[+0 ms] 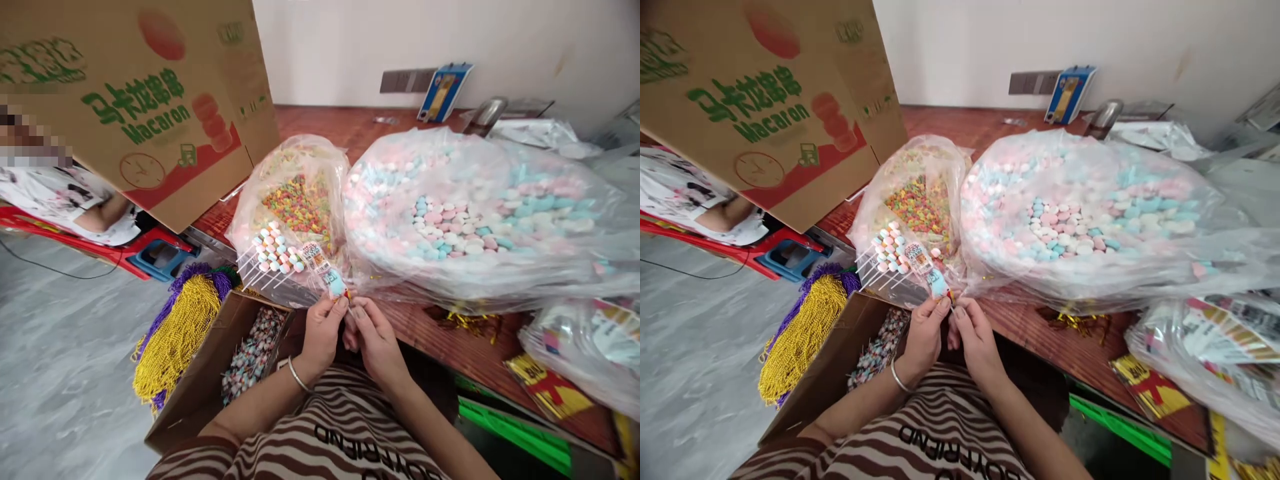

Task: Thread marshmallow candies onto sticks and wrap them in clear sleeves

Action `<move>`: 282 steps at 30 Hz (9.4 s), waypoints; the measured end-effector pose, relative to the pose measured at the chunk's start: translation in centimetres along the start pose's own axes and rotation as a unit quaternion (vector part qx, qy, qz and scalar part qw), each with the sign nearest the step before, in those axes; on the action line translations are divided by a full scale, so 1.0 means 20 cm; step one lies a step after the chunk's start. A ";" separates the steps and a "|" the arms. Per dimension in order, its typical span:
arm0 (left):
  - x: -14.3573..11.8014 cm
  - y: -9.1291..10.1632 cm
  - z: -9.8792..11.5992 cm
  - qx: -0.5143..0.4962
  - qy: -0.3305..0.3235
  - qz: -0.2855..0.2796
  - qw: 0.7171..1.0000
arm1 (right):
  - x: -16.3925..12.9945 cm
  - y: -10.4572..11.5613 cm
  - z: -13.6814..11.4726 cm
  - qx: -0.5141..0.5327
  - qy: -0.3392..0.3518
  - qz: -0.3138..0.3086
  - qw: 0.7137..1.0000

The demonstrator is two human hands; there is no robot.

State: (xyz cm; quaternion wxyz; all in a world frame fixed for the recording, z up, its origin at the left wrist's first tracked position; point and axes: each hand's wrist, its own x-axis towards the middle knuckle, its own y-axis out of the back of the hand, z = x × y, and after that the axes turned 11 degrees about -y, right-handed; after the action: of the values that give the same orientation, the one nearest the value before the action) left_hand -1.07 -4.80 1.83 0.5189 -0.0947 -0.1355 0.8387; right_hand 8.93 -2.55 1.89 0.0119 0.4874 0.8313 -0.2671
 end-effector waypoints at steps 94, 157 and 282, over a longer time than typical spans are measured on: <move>0.23 0.03 0.00 -0.037 -0.008 -0.029 0.999 | -0.20 0.91 -0.16 -0.542 -0.103 0.560 0.618; 0.22 -0.21 -0.09 0.013 0.109 -0.169 0.979 | 0.01 0.32 0.00 -0.397 0.166 0.342 0.835; -0.24 1.01 0.56 0.565 -0.148 -0.015 0.811 | 0.05 -0.37 -0.12 -0.377 0.204 -0.091 0.899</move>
State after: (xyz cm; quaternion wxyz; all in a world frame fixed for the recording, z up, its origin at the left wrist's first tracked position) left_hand -19.35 -19.04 5.99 0.4669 0.3424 0.2861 0.7635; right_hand 2.89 -3.46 6.76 0.0001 0.4122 0.8948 0.1717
